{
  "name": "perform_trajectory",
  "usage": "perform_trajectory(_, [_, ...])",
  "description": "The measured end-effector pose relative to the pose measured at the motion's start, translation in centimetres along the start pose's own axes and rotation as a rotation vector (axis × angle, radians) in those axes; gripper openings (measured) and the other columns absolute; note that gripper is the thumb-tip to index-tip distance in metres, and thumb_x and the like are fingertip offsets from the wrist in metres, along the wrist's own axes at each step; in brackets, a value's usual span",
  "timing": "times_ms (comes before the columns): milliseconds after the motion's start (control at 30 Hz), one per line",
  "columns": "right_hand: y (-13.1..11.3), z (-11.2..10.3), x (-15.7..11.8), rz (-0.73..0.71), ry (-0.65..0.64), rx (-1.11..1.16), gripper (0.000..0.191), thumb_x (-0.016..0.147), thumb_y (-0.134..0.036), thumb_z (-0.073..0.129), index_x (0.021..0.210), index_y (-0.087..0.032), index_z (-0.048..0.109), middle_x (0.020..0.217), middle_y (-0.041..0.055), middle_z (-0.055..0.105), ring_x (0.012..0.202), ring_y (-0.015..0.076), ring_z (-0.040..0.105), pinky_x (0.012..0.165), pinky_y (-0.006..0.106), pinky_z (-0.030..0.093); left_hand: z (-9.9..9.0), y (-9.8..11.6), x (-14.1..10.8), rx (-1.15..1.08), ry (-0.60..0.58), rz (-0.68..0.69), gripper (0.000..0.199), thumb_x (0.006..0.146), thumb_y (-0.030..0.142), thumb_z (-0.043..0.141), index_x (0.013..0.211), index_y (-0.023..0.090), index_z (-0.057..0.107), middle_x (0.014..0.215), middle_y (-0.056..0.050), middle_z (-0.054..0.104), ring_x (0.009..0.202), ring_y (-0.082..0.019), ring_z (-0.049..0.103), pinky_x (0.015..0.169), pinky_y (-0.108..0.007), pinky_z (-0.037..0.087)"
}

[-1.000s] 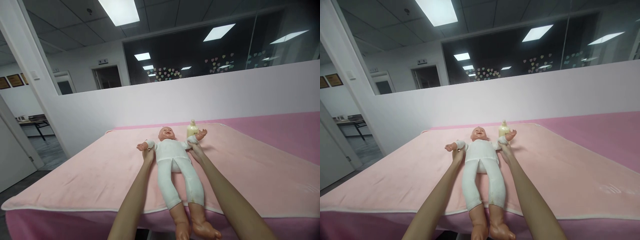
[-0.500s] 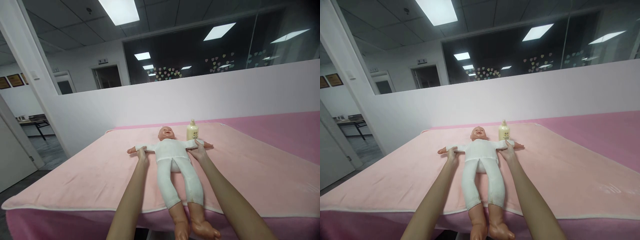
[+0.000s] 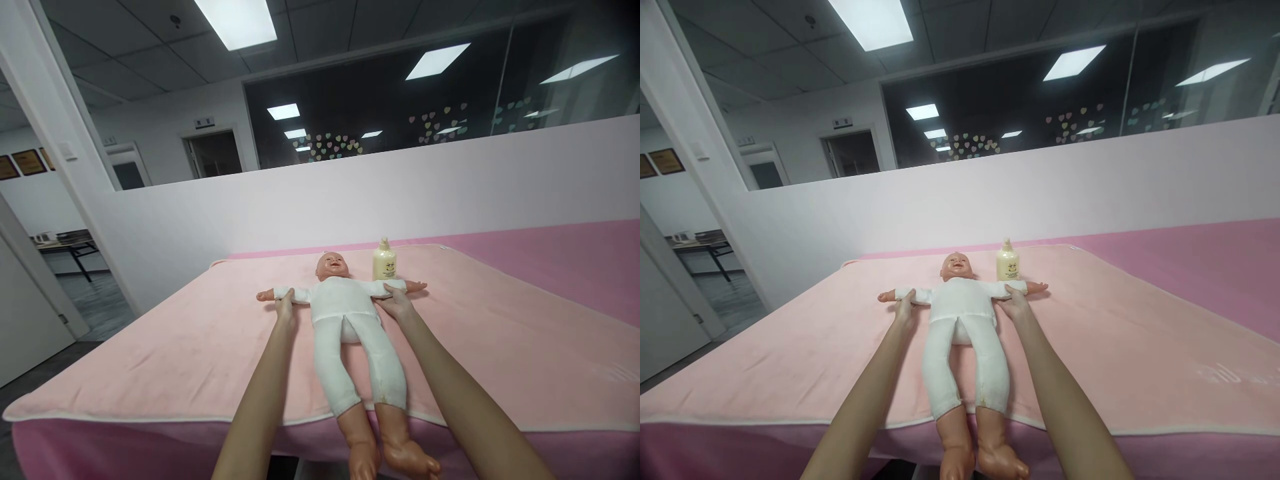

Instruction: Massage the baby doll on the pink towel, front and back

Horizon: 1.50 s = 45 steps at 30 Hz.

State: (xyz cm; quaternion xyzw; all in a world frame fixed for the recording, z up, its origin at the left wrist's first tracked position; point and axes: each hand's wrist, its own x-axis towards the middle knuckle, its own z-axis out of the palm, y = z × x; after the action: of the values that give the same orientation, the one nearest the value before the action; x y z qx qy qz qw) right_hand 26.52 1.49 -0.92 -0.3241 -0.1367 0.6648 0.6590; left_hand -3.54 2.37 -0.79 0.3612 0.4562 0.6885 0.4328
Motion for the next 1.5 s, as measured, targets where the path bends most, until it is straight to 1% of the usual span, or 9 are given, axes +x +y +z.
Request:
perform_trajectory(67, [0.0,0.1,-0.1,0.009,0.002,0.009,0.06,0.086,-0.015,0.045,0.143,-0.02,0.027,0.148,0.0124,0.035,0.126,0.0228,0.048,0.091,0.042,0.054,0.2,0.2,-0.2,-0.012,0.053,-0.039,0.033,0.077,0.024,0.061,0.107,0.017,0.049,0.124,-0.013,0.056,0.116,-0.025,0.053,0.097,-0.035,0.043])
perform_trajectory(133, [0.0,0.2,-0.2,0.006,0.01,-0.002,0.059,0.086,-0.016,0.045,0.142,-0.021,0.027,0.148,0.0121,0.036,0.126,0.0232,0.048,0.092,0.043,0.053,0.5,0.5,-0.4,-0.015,0.059,-0.053,0.033,0.076,0.023,0.061,0.107,0.017,0.05,0.123,-0.013,0.057,0.115,-0.026,0.054,0.097,-0.036,0.044])
perform_trajectory(333, [0.1,0.4,-0.4,-0.021,0.036,-0.058,0.048,0.09,-0.027,0.044,0.137,-0.025,0.037,0.136,0.0111,0.05,0.118,0.0244,0.054,0.09,0.048,0.053,0.8,0.9,-0.9,-0.026,0.061,-0.06,0.031,0.077,0.021,0.061,0.106,0.016,0.05,0.121,-0.014,0.059,0.112,-0.026,0.056,0.095,-0.037,0.045])
perform_trajectory(467, [0.0,0.5,-0.6,0.004,0.049,0.02,0.047,0.09,-0.033,0.046,0.136,-0.025,0.04,0.133,0.0111,0.053,0.115,0.0237,0.056,0.09,0.047,0.052,1.0,1.1,-1.3,-0.046,0.06,-0.065,0.029,0.078,0.019,0.061,0.105,0.017,0.05,0.119,-0.013,0.059,0.11,-0.025,0.058,0.093,-0.035,0.047])
perform_trajectory(633, [-0.1,0.7,-0.8,0.04,0.079,0.126,0.047,0.09,-0.029,0.046,0.136,-0.025,0.038,0.133,0.0099,0.053,0.115,0.0221,0.057,0.09,0.045,0.053,1.2,1.3,-1.5,-0.065,0.084,-0.08,0.028,0.078,0.017,0.062,0.104,0.017,0.05,0.115,-0.013,0.061,0.107,-0.025,0.06,0.091,-0.035,0.049])
perform_trajectory(1000, [-0.1,0.7,-0.7,0.03,0.07,0.121,0.043,0.09,-0.027,0.046,0.133,-0.025,0.042,0.13,0.0093,0.055,0.113,0.0217,0.058,0.089,0.045,0.054,1.3,1.4,-1.7,-0.026,0.069,-0.065,0.033,0.08,0.019,0.061,0.11,0.016,0.048,0.119,-0.014,0.059,0.109,-0.025,0.058,0.089,-0.033,0.049])
perform_trajectory(1267, [-0.2,0.8,-0.6,0.031,0.09,0.134,0.051,0.086,-0.017,0.05,0.135,-0.019,0.038,0.135,0.0107,0.052,0.113,0.0204,0.057,0.086,0.038,0.056,1.3,1.3,-1.6,-0.029,0.058,-0.043,0.034,0.078,0.02,0.062,0.109,0.016,0.048,0.122,-0.014,0.058,0.11,-0.025,0.057,0.088,-0.033,0.049])
perform_trajectory(1400, [-0.2,0.8,-0.6,0.013,0.087,0.152,0.049,0.086,-0.021,0.053,0.133,-0.02,0.041,0.132,0.0097,0.054,0.109,0.0202,0.059,0.084,0.037,0.057,1.3,1.1,-1.4,-0.014,0.066,-0.044,0.031,0.078,0.02,0.062,0.106,0.016,0.049,0.121,-0.014,0.058,0.11,-0.025,0.057,0.091,-0.034,0.048])
perform_trajectory(1500, [-0.1,0.6,-0.4,0.025,0.058,0.151,0.045,0.086,-0.023,0.052,0.13,-0.021,0.044,0.126,0.0096,0.058,0.105,0.0203,0.061,0.082,0.038,0.058,1.1,0.9,-1.1,-0.016,0.066,-0.039,0.035,0.077,0.021,0.062,0.108,0.017,0.048,0.119,-0.014,0.058,0.109,-0.025,0.057,0.091,-0.034,0.047])
